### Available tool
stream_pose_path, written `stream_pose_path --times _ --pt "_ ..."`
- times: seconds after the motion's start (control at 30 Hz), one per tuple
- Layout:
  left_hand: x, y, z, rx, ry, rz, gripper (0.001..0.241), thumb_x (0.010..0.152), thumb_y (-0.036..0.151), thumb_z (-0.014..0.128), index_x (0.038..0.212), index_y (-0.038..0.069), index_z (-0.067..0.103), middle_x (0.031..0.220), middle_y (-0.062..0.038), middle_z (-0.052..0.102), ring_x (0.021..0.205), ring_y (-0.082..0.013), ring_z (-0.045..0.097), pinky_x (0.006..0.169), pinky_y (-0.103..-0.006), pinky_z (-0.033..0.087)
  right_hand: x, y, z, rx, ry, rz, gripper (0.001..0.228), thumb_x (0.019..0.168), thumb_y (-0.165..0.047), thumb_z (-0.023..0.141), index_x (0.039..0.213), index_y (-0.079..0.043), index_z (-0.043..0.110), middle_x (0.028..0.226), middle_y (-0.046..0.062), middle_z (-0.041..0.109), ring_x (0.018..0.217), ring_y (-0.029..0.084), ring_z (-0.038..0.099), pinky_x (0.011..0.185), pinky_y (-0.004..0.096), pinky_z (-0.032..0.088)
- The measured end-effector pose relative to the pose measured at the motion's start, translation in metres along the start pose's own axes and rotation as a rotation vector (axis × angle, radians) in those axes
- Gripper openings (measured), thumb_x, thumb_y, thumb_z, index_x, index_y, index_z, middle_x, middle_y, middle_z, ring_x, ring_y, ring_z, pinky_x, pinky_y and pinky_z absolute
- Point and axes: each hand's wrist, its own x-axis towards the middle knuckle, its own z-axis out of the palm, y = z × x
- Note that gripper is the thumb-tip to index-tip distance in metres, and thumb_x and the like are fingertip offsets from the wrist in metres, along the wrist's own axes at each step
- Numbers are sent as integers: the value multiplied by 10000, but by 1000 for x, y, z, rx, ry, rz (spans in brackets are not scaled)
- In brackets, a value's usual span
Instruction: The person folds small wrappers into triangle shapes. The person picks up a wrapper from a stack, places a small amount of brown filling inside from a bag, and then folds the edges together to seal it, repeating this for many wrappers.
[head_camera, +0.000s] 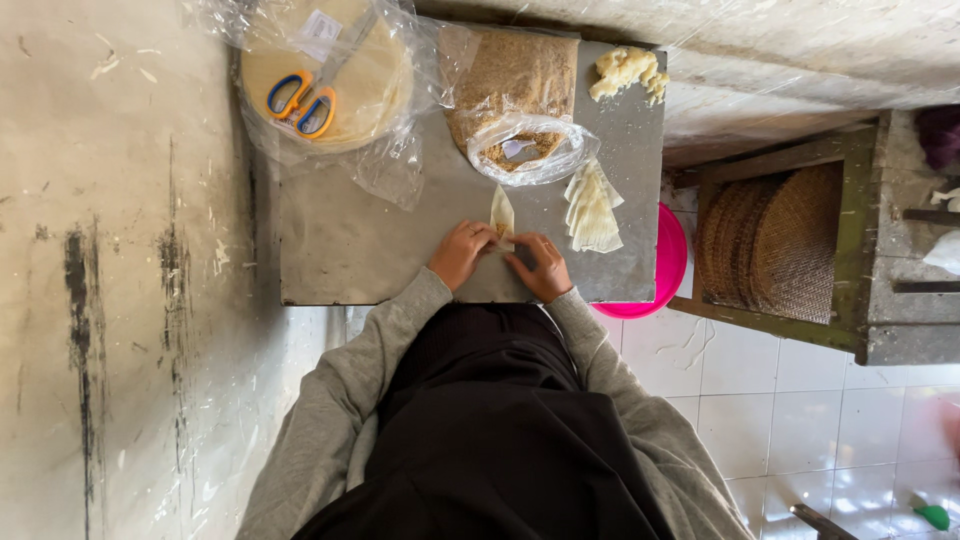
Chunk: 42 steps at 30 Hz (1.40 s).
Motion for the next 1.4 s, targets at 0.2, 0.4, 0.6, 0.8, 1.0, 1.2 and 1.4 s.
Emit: stream_pose_path --times 0.2,0.4,0.6,0.8,1.0,1.2,1.4 --pt "3 19 -4 96 163 41 139 831 112 777 962 102 731 1053 -8 706 974 -264 629 853 -406 497 -2 4 -4 69 64 3 276 886 -64 771 1141 -66 667 1194 135 712 1078 315 716 889 388 583" --pt "0 21 -4 97 197 -23 110 848 143 779 950 141 737 1055 39 749 900 -233 613 842 -389 490 1 9 -2 118 -23 73 338 940 -29 705 1267 -81 638 1165 142 737 1029 304 750 826 373 604" --pt "5 18 2 72 230 -91 87 933 153 725 1007 107 717 1004 -16 733 898 -270 623 844 -408 479 15 5 -9 109 -46 -105 408 866 -120 804 1224 -34 627 1166 163 710 994 314 733 821 366 592" --pt "16 13 14 53 225 -226 80 952 151 687 978 76 675 950 -66 723 878 -319 626 824 -444 479 29 16 -1 134 -36 30 138 957 -47 725 1094 -27 715 1068 108 748 908 267 747 779 341 588" --pt "19 5 36 -1 255 -290 83 961 104 664 1004 38 637 992 -147 659 914 -360 642 802 -454 514 46 23 7 172 -42 88 105 930 -32 727 1035 -32 724 989 111 725 790 234 728 697 314 586" --pt "19 11 34 -14 304 -310 72 939 63 664 1001 30 646 1017 -150 649 894 -362 652 771 -444 531 44 23 11 195 -85 137 105 932 -26 702 1036 -27 712 999 107 704 843 225 735 733 321 601" --pt "18 20 16 189 231 -197 105 921 75 690 1025 75 701 989 -81 690 924 -316 647 832 -443 490 35 27 9 -27 -34 -148 327 846 81 648 1137 -38 739 1083 118 701 1008 297 676 877 392 573"
